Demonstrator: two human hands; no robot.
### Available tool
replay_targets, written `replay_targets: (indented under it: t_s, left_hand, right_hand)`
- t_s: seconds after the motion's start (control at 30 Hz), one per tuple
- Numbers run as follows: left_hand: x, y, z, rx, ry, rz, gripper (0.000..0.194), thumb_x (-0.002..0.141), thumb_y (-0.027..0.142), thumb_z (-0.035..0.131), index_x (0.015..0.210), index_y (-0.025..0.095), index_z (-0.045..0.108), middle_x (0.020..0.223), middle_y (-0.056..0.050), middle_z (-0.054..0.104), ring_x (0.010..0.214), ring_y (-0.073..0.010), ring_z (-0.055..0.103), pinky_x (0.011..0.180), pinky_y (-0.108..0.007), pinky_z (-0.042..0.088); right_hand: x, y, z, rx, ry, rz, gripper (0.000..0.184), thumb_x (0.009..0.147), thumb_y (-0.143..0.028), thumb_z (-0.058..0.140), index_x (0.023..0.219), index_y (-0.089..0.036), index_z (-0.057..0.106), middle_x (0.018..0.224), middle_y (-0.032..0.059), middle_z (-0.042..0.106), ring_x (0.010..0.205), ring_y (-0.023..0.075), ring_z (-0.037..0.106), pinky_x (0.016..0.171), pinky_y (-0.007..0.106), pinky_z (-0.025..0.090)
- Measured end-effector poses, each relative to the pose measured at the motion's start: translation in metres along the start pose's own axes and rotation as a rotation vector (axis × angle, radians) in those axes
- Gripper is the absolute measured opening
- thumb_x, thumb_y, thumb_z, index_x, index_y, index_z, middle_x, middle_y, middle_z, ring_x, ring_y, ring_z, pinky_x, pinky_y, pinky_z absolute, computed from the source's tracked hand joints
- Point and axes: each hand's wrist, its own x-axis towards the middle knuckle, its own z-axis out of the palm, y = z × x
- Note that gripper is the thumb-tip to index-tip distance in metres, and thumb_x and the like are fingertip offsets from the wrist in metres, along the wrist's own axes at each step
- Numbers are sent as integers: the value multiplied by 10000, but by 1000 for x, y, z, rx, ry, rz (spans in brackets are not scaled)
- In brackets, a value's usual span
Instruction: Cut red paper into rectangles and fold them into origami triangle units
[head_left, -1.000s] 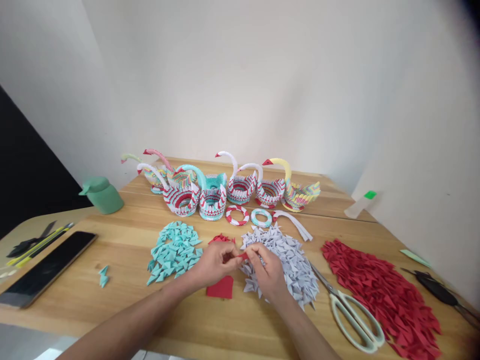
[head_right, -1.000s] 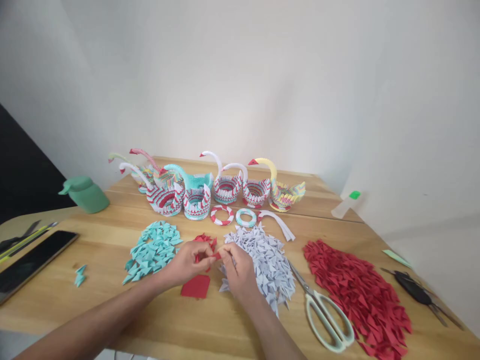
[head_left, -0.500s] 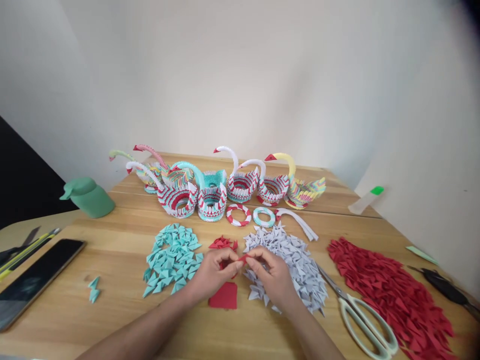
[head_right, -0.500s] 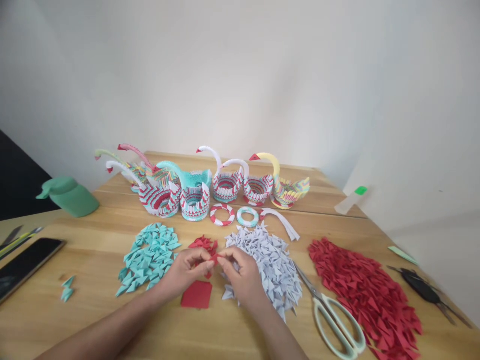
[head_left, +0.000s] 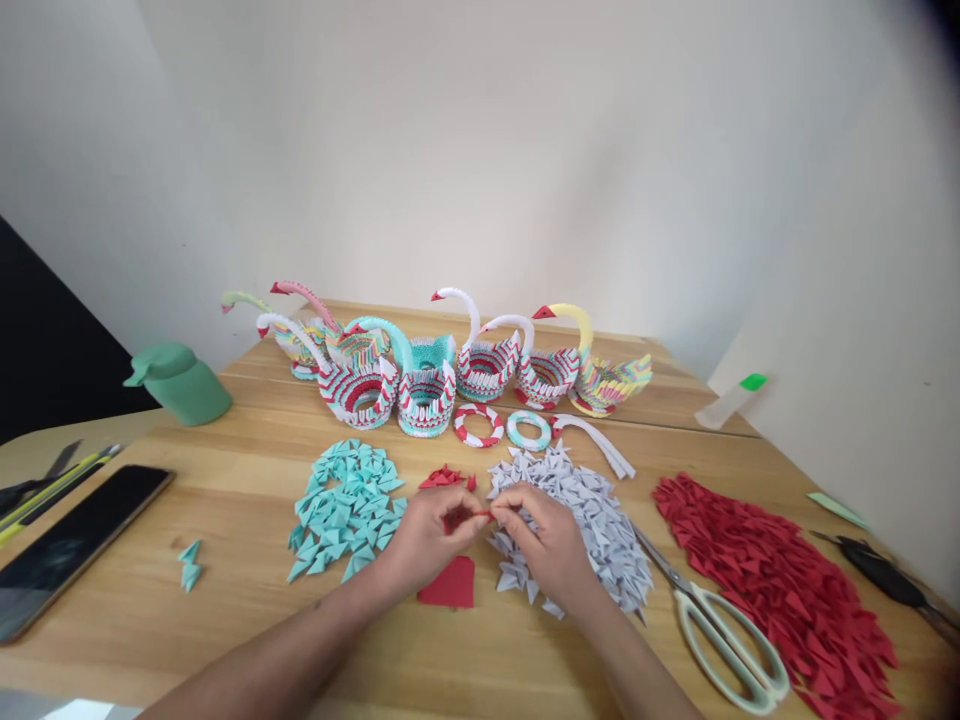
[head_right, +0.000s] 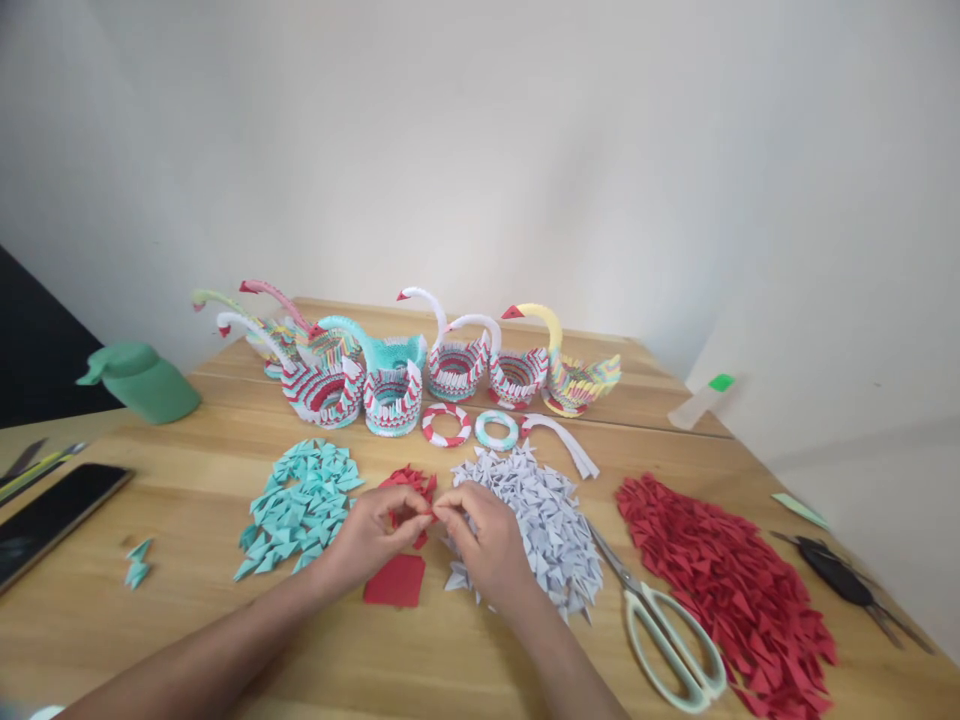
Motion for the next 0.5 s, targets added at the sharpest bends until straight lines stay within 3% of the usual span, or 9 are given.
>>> replay_targets:
  t_s: [0.23,0.4,0.5]
  left_hand:
    - [1,7,-4,-2,13,52,238,782,270,614,595,127,576,571,-8,547,565,-104,471,558,-214,340]
    - [5,4,-13,-684,-134,-248,355,788,482,615,896,148,563,712,-37,636,588,-138,578,580,-263,448]
    - [6,0,-14,-909,-213,-312,358,752,440,685,895,144,543,810,-67,664,669,-157,627,606,-275,478]
  right_hand:
    - [11,-15,-6,-76,-55,-45,160,896,-213,511,763,-210,601,701,-12,598,667,140,557,637,237,410]
    - [20,-10,-3,-22,39,-31,140,877,-228,542,771,-204,631,705,-7,635,668,147,586,643,239,433]
    - [18,-5,0,14,48,-27,136,876,-228,550,784,-206,649,715,-2,652,675,150,605,650,244,449]
